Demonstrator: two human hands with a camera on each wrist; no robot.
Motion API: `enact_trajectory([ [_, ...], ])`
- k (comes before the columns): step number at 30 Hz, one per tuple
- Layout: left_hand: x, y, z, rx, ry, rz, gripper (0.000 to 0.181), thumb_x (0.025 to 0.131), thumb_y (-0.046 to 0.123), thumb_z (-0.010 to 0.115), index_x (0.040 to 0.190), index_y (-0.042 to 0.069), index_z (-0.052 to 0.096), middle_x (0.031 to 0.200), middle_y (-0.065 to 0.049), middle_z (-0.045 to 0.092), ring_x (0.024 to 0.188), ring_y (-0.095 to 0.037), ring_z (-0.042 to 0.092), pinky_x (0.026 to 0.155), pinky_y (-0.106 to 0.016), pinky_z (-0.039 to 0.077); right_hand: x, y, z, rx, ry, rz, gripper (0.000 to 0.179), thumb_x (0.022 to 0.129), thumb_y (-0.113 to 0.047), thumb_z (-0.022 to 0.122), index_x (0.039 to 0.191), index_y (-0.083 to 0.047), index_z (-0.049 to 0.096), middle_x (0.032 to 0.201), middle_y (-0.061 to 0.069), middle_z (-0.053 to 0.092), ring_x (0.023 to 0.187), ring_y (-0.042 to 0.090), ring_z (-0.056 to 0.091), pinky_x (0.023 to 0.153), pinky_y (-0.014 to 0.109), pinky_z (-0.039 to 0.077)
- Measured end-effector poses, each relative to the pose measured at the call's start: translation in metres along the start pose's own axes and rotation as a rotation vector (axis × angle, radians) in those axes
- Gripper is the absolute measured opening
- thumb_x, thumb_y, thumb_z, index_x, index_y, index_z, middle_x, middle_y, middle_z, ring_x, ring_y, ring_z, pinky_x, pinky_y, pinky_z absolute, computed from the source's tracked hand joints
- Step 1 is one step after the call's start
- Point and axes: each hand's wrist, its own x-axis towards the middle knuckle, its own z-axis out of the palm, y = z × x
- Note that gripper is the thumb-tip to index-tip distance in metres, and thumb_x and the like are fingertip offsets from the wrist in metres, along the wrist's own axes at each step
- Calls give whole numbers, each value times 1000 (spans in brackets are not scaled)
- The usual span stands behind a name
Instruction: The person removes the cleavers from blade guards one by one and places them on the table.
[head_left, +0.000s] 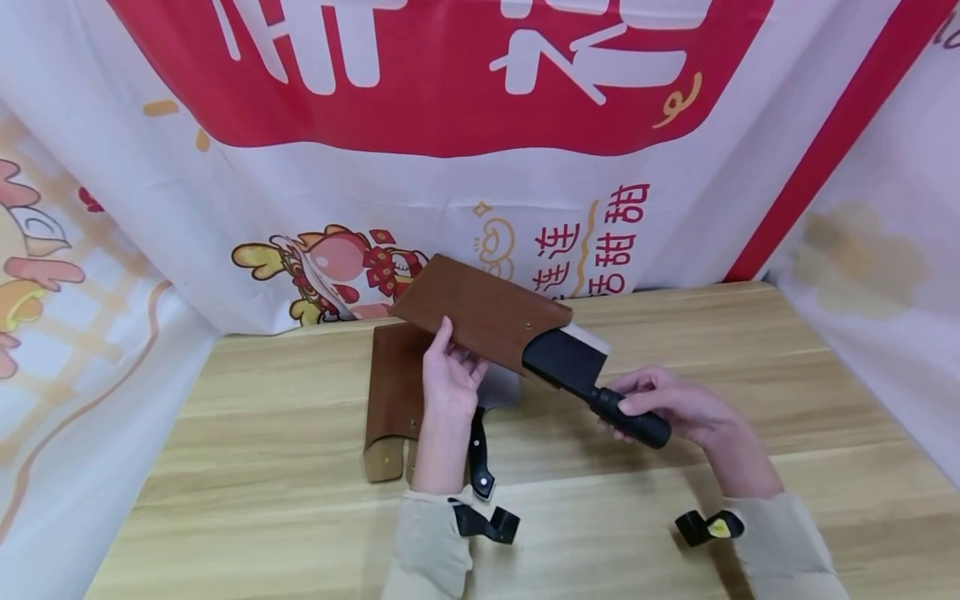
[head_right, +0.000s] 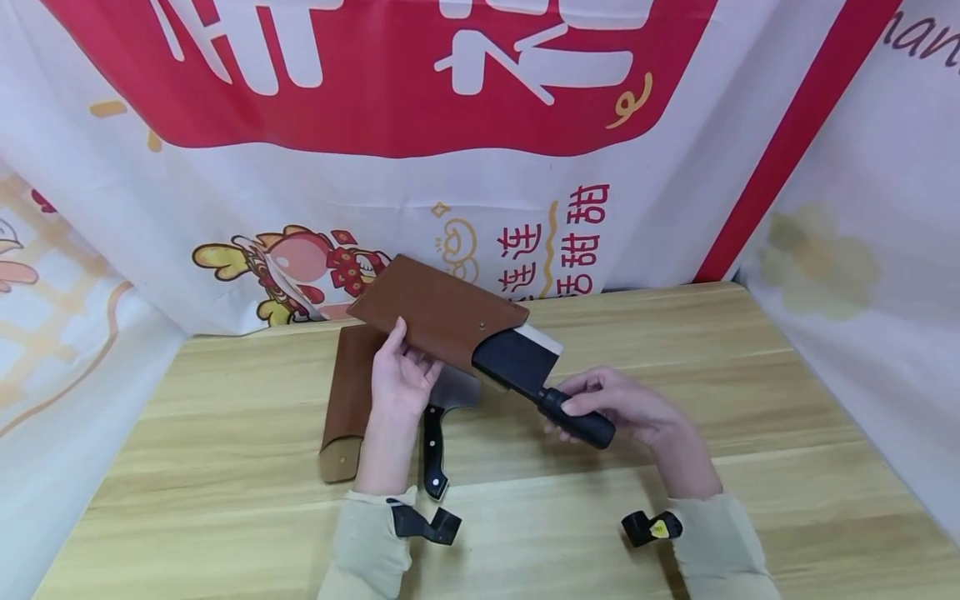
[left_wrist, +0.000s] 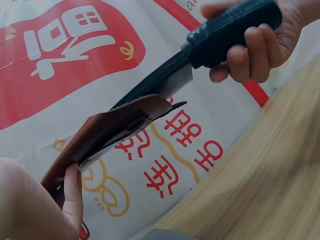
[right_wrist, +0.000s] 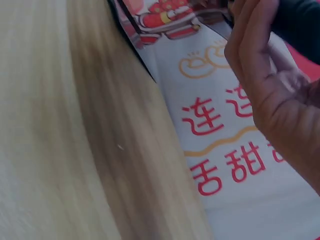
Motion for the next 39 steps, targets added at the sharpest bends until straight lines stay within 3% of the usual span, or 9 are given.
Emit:
enact_trajectory([
  [5, -1, 1, 2, 12, -6, -5, 39, 106, 37, 57, 133, 9, 52, 126, -9, 62, 118, -26, 58, 92, -34, 52, 1, -3, 3, -60, -118, -45, 26, 100, -3, 59, 122, -1, 73, 103, 24, 74, 85, 18, 74, 80, 34, 62],
  [9, 0, 3, 1, -5, 5, 12, 43, 107, 36, 56, 138, 8, 49, 131, -11, 60, 123, -28, 57, 103, -38, 49, -5, -10, 0, -97, -143, -61, 27, 100, 0, 57, 122, -2, 73, 102, 23, 74, 86, 18, 73, 81, 34, 62],
  [14, 4, 15, -6, -98, 33, 69, 54, 108, 35, 53, 153, 11, 37, 150, -15, 50, 139, -30, 48, 119, -44, 36, -21, -15, -8, -146, -168, -89, 29, 99, 3, 55, 120, -2, 74, 100, 21, 75, 84, 17, 72, 77, 32, 62],
  [18, 5, 26, -10, -158, 21, 109, 53, 110, 34, 51, 155, 11, 35, 153, -14, 45, 143, -29, 43, 122, -43, 31, -34, -17, -14, -187, -179, -140, 29, 100, 3, 53, 121, 1, 72, 100, 22, 75, 85, 18, 72, 80, 35, 63],
  [22, 6, 29, -11, -178, 30, 146, 48, 110, 33, 50, 150, 8, 39, 145, -14, 49, 138, -28, 46, 120, -43, 34, -40, -18, -18, -189, -183, -182, 30, 100, 6, 51, 123, 2, 71, 103, 19, 75, 86, 17, 72, 82, 36, 62],
  [28, 7, 29, -11, -187, 56, 163, 49, 109, 33, 52, 150, 8, 40, 144, -14, 51, 137, -28, 48, 119, -43, 36, -45, -20, -24, -159, -143, -208, 34, 102, 7, 49, 127, 0, 71, 108, 16, 75, 92, 17, 73, 83, 33, 62],
  [34, 7, 23, -6, -159, 48, 131, 54, 109, 35, 54, 154, 11, 38, 151, -14, 49, 140, -30, 47, 119, -43, 36, -51, -23, -30, -73, -107, -248, 41, 105, 8, 42, 134, -3, 69, 118, 17, 74, 103, 21, 73, 89, 35, 61],
  [39, 6, 12, -2, -107, 57, 117, 53, 107, 35, 57, 152, 12, 42, 146, -14, 53, 134, -30, 50, 118, -43, 38, -54, -25, -30, -33, 5, -223, 43, 106, 8, 40, 130, -8, 72, 117, 18, 74, 103, 23, 74, 90, 36, 60],
])
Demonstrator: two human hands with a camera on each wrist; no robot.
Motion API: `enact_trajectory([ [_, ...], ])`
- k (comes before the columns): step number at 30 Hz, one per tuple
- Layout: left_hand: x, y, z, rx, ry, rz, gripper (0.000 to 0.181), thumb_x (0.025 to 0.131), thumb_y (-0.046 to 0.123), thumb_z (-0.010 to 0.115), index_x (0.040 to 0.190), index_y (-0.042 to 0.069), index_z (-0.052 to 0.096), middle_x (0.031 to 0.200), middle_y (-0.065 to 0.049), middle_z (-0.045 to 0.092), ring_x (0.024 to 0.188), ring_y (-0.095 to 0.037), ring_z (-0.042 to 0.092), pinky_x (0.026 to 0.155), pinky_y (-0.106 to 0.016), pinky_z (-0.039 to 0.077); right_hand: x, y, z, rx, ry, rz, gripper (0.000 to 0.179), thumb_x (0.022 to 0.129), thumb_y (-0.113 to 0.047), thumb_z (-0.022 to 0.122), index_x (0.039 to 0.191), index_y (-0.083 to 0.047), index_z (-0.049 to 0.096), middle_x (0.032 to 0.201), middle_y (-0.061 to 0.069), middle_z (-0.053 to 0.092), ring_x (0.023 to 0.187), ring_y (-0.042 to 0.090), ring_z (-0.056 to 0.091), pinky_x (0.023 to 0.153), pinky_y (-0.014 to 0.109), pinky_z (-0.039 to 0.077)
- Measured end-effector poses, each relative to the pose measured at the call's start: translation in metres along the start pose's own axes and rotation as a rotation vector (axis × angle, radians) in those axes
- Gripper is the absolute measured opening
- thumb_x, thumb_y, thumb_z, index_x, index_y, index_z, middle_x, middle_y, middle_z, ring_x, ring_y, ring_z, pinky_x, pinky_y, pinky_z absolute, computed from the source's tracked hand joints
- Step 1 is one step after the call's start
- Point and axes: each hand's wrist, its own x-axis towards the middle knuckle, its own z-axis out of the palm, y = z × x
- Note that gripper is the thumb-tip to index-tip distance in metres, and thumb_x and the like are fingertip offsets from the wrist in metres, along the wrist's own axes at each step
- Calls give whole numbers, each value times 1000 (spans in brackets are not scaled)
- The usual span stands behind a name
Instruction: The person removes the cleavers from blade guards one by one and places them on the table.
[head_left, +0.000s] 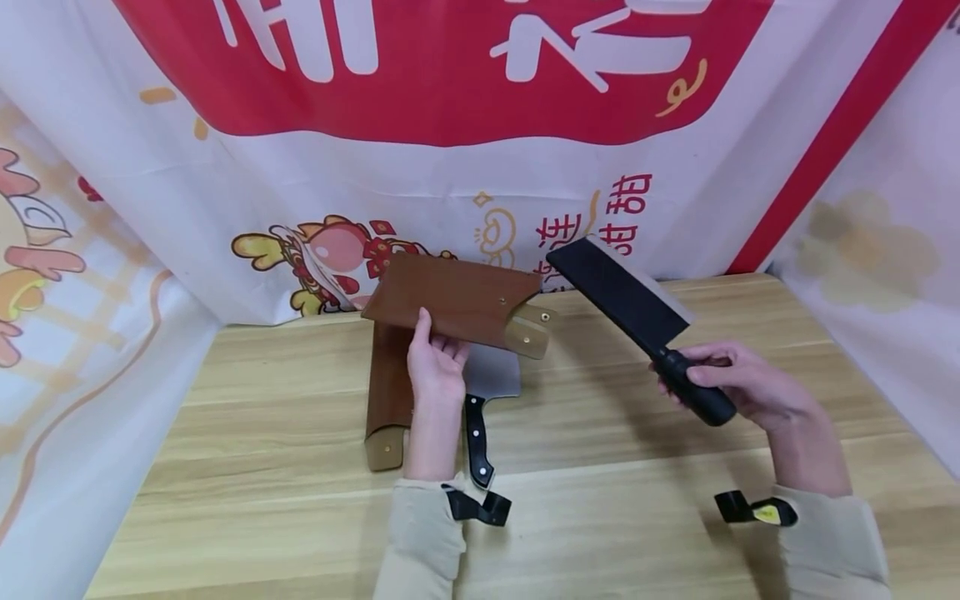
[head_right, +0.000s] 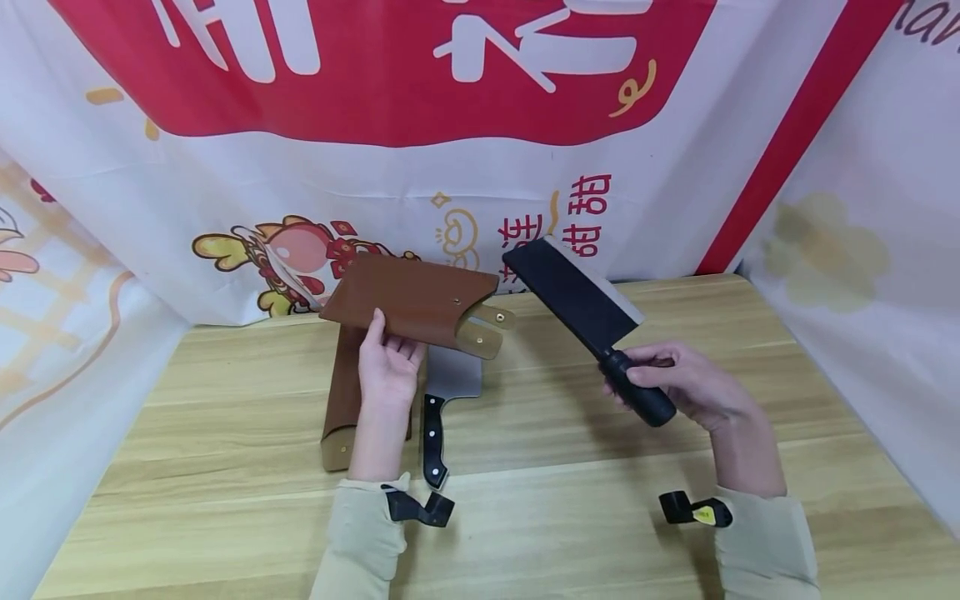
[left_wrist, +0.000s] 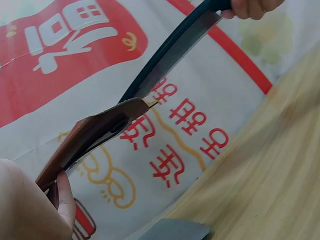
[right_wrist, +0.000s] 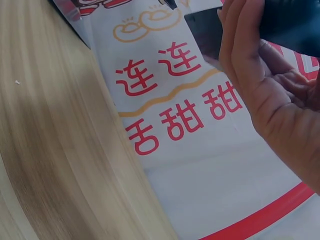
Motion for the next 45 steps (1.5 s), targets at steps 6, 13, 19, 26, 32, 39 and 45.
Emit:
enact_trajectory([
  [6, -3, -15, 5, 65, -6, -13, 42, 107, 34, 58, 138, 7, 53, 127, -13, 60, 117, -27, 56, 111, -43, 41, -1, -2, 1, 3, 72, 24, 43, 106, 7, 40, 127, -8, 74, 116, 17, 75, 103, 22, 74, 88, 34, 61],
  [13, -5, -30, 9, 140, -52, -35, 26, 107, 34, 57, 112, 8, 58, 97, -5, 62, 89, -18, 59, 79, -31, 51, -4, -2, -3, 35, 92, 23, 44, 107, 6, 38, 126, -7, 75, 116, 17, 75, 103, 22, 75, 88, 33, 61],
  [19, -8, -39, 10, 216, -116, -65, 25, 107, 34, 57, 114, 10, 58, 98, -5, 64, 87, -18, 59, 72, -27, 45, -6, 0, -6, 74, 89, 8, 45, 108, 7, 35, 127, -5, 74, 117, 18, 74, 104, 22, 74, 89, 33, 60],
  [26, -11, -54, 10, 314, -187, -117, 32, 108, 40, 54, 118, 10, 58, 102, -4, 64, 92, -18, 58, 78, -28, 43, -7, 1, -9, 112, 93, 7, 44, 108, 7, 34, 127, -3, 73, 118, 20, 74, 104, 23, 74, 91, 33, 59],
  [32, -13, -68, 9, 408, -224, -166, 49, 109, 50, 47, 132, 7, 57, 114, -7, 65, 106, -22, 61, 90, -35, 46, -6, 1, -9, 87, 162, 41, 42, 109, 5, 37, 122, -5, 76, 115, 19, 75, 101, 23, 75, 89, 33, 60],
  [39, -16, -84, 8, 520, -230, -197, 54, 109, 48, 47, 137, 2, 56, 114, -11, 67, 105, -24, 64, 90, -35, 49, -7, 4, -14, 73, 187, 49, 40, 109, 4, 39, 121, -6, 76, 113, 17, 76, 100, 23, 75, 87, 32, 61],
  [45, -18, -93, 4, 591, -237, -203, 58, 108, 48, 50, 145, 2, 51, 134, -18, 63, 121, -31, 61, 105, -42, 48, -7, 6, -15, 49, 264, 96, 36, 108, 2, 44, 116, -8, 78, 111, 16, 76, 98, 23, 76, 87, 33, 61],
])
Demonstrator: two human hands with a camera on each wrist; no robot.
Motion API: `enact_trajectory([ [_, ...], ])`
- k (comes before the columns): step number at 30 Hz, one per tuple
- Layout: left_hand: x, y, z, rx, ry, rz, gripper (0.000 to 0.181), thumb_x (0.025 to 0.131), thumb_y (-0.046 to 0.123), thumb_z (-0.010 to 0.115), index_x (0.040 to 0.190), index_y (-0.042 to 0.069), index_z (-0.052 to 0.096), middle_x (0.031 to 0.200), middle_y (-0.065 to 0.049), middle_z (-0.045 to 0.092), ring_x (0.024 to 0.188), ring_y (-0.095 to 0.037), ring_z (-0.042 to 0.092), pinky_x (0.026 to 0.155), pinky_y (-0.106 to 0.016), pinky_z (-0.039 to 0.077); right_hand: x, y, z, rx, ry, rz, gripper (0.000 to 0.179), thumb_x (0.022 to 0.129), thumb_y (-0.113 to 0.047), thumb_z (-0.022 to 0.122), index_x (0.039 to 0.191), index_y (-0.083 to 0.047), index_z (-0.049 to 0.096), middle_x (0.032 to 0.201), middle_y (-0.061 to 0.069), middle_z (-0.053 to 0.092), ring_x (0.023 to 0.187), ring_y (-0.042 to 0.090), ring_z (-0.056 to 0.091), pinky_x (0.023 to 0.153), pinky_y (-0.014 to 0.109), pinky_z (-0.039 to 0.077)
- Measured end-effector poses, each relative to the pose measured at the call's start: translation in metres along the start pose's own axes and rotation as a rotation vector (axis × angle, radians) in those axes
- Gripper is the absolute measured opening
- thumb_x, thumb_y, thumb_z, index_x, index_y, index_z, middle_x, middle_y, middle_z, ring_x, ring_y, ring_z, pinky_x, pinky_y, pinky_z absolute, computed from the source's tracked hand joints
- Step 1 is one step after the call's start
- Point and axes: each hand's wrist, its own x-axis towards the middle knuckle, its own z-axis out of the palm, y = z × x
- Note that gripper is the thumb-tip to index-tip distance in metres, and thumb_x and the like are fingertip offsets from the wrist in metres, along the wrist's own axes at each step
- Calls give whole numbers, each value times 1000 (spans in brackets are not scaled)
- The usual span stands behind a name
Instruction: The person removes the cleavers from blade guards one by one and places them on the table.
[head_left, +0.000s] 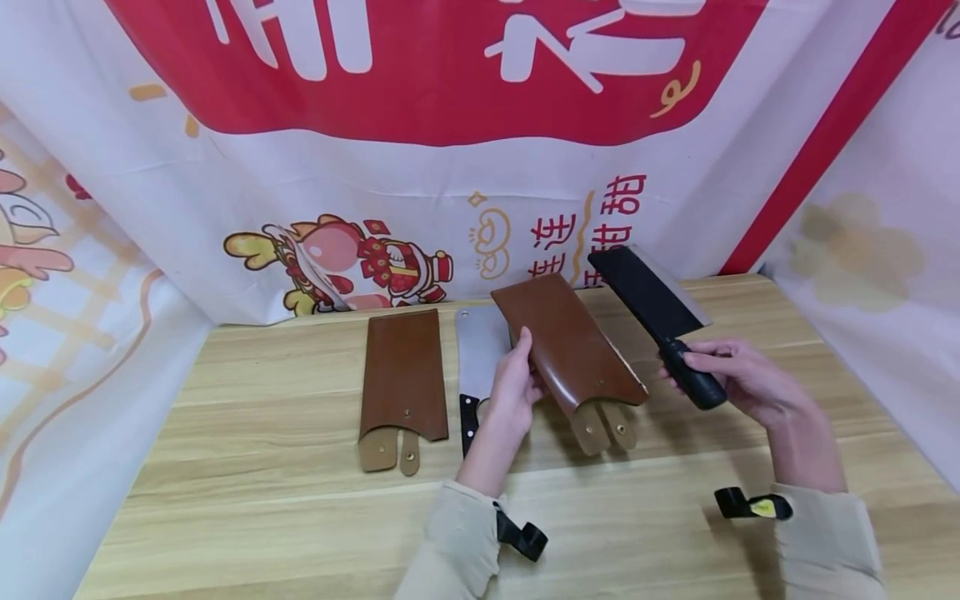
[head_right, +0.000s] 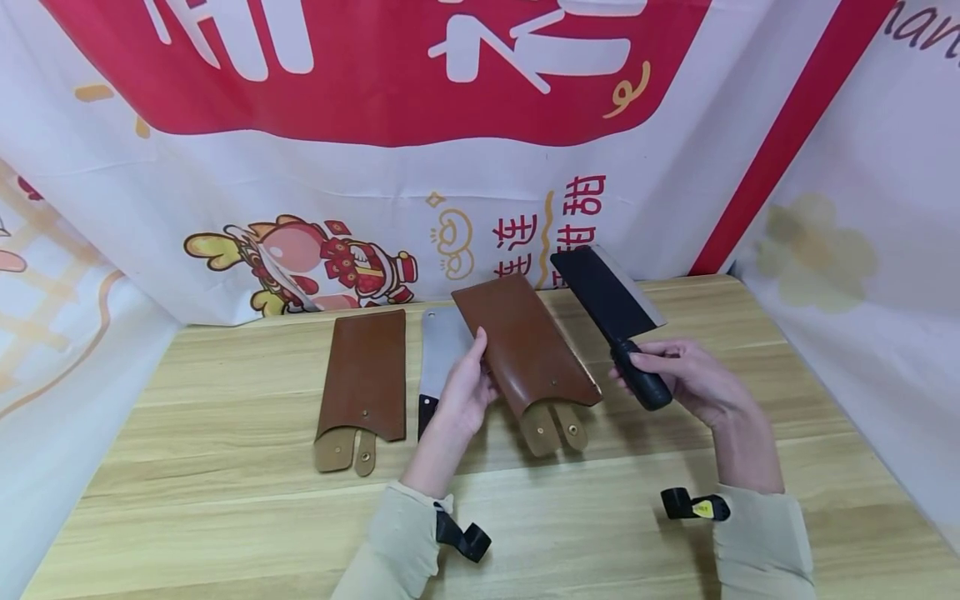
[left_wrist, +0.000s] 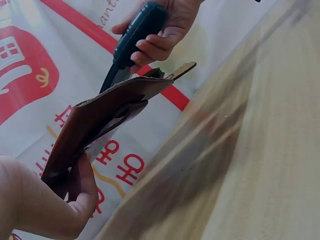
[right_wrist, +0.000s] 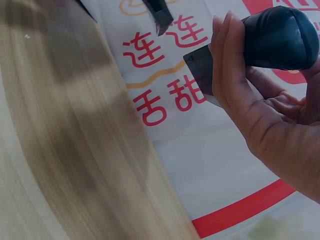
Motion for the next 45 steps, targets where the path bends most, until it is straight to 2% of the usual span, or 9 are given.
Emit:
enact_trajectory([
  [6, 1, -8, 0, 44, 19, -6, 53, 107, 45, 53, 137, 1, 57, 126, -16, 68, 112, -28, 66, 99, -40, 52, 4, 5, -2, -13, 30, 35, 34, 108, 0, 46, 113, -8, 79, 108, 15, 77, 97, 22, 76, 87, 32, 61],
  [15, 10, -12, -2, 140, 41, -26, 53, 108, 43, 53, 137, -1, 58, 123, -17, 68, 114, -32, 66, 102, -45, 53, 8, 14, -9, -41, 36, 76, 31, 108, -2, 48, 113, -9, 78, 109, 14, 77, 98, 22, 76, 86, 33, 61],
  [23, 16, -15, -3, 235, -1, -5, 46, 109, 35, 55, 127, -6, 63, 112, -22, 72, 101, -32, 72, 93, -45, 59, 10, 19, -12, -32, 8, 141, 30, 108, -3, 49, 115, -8, 78, 113, 16, 76, 103, 22, 74, 91, 33, 59],
  [29, 18, -17, -1, 329, -28, 77, 48, 106, 17, 58, 147, -5, 48, 129, -23, 66, 110, -34, 69, 90, -43, 60, 11, 21, -14, -28, -17, 164, 31, 109, -4, 48, 116, -7, 77, 115, 15, 75, 105, 21, 74, 93, 32, 58],
  [32, 18, -18, 0, 436, -11, 162, 70, 99, 4, 64, 160, -2, 29, 148, -24, 53, 127, -35, 59, 104, -44, 52, 11, 22, -14, -34, 6, 180, 29, 109, -5, 49, 115, -7, 77, 114, 15, 75, 104, 21, 74, 93, 33, 59],
  [35, 18, -19, 0, 584, 5, 243, 88, 90, -6, 66, 163, -1, 17, 161, -24, 37, 144, -34, 42, 119, -44, 35, 12, 23, -15, -40, 29, 186, 27, 109, -7, 50, 113, -8, 77, 113, 15, 76, 102, 21, 74, 92, 32, 59],
  [37, 18, -19, -1, 697, 3, 284, 91, 86, -10, 67, 163, -3, 18, 165, -23, 30, 151, -34, 31, 124, -43, 25, 13, 25, -16, -43, 30, 182, 26, 109, -7, 51, 112, -8, 77, 113, 15, 76, 101, 20, 74, 91, 32, 59],
  [40, 19, -18, -2, 832, -16, 319, 89, 84, -12, 67, 160, -7, 22, 166, -25, 25, 153, -35, 25, 125, -43, 21, 15, 27, -18, -64, 13, 171, 28, 109, -7, 49, 113, -8, 77, 112, 14, 76, 99, 20, 75, 90, 31, 59],
  [45, 20, -16, -6, 951, -53, 312, 83, 88, -8, 67, 158, -10, 24, 167, -26, 21, 154, -37, 22, 126, -42, 20, 18, 29, -16, -188, 33, 173, 24, 109, -8, 51, 115, 2, 72, 107, 17, 76, 94, 21, 75, 86, 31, 61],
])
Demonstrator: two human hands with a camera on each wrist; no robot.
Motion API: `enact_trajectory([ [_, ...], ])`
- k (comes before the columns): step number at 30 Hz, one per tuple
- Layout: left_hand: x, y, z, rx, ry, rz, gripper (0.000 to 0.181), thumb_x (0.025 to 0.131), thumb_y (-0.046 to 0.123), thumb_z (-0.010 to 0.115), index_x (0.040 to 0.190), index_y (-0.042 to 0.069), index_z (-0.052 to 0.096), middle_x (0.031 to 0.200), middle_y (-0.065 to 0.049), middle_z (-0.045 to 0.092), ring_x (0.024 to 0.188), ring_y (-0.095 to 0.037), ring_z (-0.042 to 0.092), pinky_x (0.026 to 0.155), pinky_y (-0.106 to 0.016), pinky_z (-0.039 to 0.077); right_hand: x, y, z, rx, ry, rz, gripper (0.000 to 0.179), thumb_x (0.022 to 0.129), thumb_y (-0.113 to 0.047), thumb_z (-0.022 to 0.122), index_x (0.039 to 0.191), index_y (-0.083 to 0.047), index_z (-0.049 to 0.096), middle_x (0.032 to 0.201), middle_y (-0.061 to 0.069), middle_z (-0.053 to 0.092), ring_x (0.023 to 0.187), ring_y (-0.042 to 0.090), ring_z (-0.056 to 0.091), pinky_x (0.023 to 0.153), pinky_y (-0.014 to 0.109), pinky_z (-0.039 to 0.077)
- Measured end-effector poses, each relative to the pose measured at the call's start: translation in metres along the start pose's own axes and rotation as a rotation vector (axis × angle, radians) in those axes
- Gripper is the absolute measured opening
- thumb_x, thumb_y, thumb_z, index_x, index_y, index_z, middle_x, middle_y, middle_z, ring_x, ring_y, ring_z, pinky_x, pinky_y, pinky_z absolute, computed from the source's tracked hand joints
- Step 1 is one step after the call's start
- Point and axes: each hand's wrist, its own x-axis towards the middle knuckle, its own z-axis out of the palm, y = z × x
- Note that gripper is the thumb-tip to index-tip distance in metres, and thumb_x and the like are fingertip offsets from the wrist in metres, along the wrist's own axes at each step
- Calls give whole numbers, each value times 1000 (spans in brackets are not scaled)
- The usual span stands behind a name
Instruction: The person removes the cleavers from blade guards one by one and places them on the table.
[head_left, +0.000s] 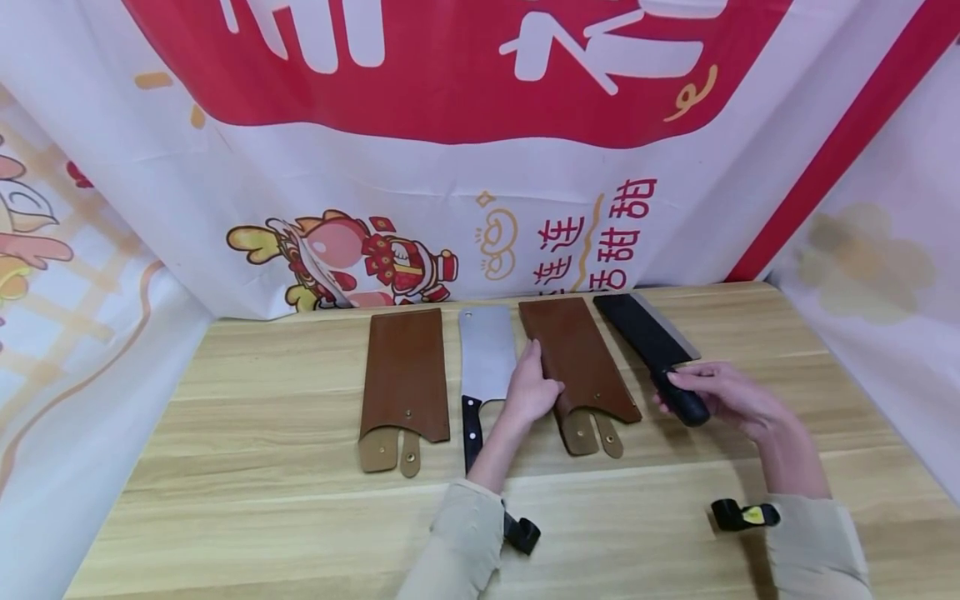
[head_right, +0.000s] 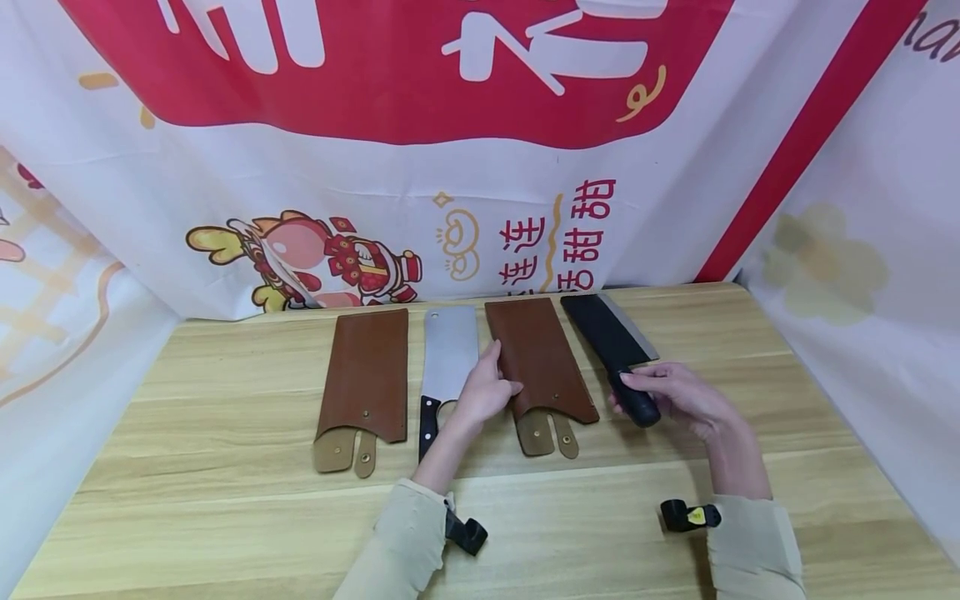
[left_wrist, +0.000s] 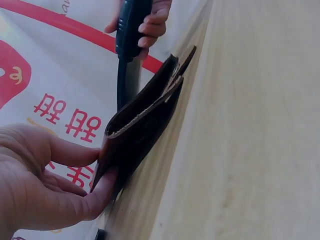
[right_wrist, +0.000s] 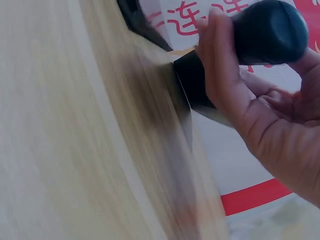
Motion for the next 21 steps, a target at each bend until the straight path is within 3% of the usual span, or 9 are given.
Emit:
enact_trajectory([
  [5, 2, -2, -3, 94, -21, 3, 78, 89, -4, 67, 156, -12, 28, 165, -29, 22, 152, -39, 25, 125, -42, 22, 5, 3, 5, -253, 49, 52, 17, 105, -13, 61, 97, 2, 67, 88, 7, 71, 80, 15, 70, 75, 30, 61],
  [9, 4, -2, -6, 160, -31, 1, 74, 90, -4, 66, 155, -12, 31, 164, -29, 24, 151, -40, 28, 124, -42, 24, 9, 4, 11, -401, 74, 80, 29, 102, -18, 66, 79, -5, 54, 74, 1, 54, 69, 13, 59, 67, 31, 58],
  [15, 5, -2, -8, 215, -55, 0, 71, 90, -6, 62, 154, -12, 33, 163, -30, 26, 151, -39, 30, 124, -41, 25, 10, -1, 24, -628, 143, 99, 39, 100, -26, 69, 72, -12, 45, 66, 0, 45, 61, 14, 50, 61, 31, 55],
  [17, 4, 0, -9, 232, -73, -5, 68, 94, -3, 61, 155, -11, 32, 164, -29, 24, 151, -40, 28, 124, -42, 24, 11, -3, 30, -717, 162, 109, 41, 98, -27, 70, 70, -14, 44, 63, -1, 45, 60, 16, 51, 58, 31, 54],
  [21, -4, 9, -16, 285, -92, 9, 60, 105, 14, 56, 158, -4, 35, 167, -23, 23, 153, -39, 24, 125, -47, 22, 10, -5, 35, -842, 167, 104, 37, 101, -29, 67, 71, -8, 57, 64, 1, 55, 60, 19, 59, 56, 32, 53],
])
